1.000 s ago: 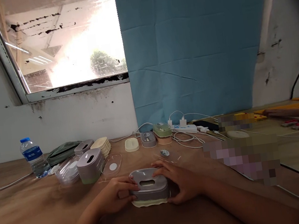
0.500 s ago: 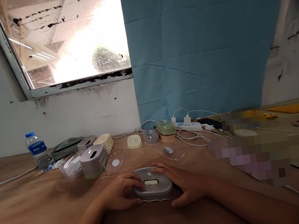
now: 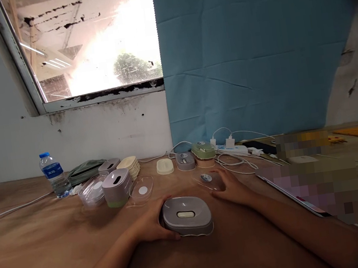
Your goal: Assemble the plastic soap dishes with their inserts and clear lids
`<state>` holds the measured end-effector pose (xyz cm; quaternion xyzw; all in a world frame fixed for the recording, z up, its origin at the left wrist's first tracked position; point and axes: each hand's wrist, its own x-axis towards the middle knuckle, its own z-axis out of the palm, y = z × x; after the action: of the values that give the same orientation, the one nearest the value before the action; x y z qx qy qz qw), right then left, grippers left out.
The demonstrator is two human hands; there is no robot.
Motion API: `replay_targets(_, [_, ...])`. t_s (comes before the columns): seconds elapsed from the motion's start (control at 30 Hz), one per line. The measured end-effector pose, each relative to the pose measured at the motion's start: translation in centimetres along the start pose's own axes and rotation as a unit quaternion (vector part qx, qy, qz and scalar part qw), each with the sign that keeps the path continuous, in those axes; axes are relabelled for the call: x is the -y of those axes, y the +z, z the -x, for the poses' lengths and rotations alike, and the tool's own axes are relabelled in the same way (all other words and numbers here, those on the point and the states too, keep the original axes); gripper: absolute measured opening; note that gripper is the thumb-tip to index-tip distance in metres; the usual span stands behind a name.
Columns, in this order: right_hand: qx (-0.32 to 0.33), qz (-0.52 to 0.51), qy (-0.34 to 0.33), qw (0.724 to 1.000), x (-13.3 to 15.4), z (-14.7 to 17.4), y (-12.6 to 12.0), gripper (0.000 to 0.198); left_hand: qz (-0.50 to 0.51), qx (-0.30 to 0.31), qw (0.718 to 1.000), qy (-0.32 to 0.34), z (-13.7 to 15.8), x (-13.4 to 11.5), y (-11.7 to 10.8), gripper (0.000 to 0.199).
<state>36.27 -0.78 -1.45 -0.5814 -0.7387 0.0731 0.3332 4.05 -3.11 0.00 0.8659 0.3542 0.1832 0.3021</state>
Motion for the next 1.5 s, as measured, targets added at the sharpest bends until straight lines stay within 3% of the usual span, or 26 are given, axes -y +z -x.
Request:
replay_targets(0.23, [0.036,-0.063,0.015,0.997,-0.6,-0.2,0.8,0.069,0.004,0.008,1.0,-0.003,0.1,-0.3,0.0,0.1])
replay_targets(0.4, [0.09,-0.157,-0.063,0.981,1.7,1.1,0.7,0.064,0.031,0.033,0.999,-0.009,0.3,-0.5,-0.3,0.107])
replay_targets(0.57, [0.167,-0.254,-0.154,0.94,5.5,3.0,0.5,0.07,0.049,0.024,0.998,0.012,0.3,-0.2,-0.5,0.111])
replay_targets(1.03, [0.192,-0.144,-0.193,0.952,8.0,3.6,0.5,0.068,0.084,0.011,0.996,0.013,0.0,0.9,-0.1,0.112])
replay_targets(1.5, [0.231,-0.128,-0.227,0.937,7.7,3.5,-0.3,0.086,0.079,0.013,0.996,0.029,-0.1,1.1,-0.2,0.108])
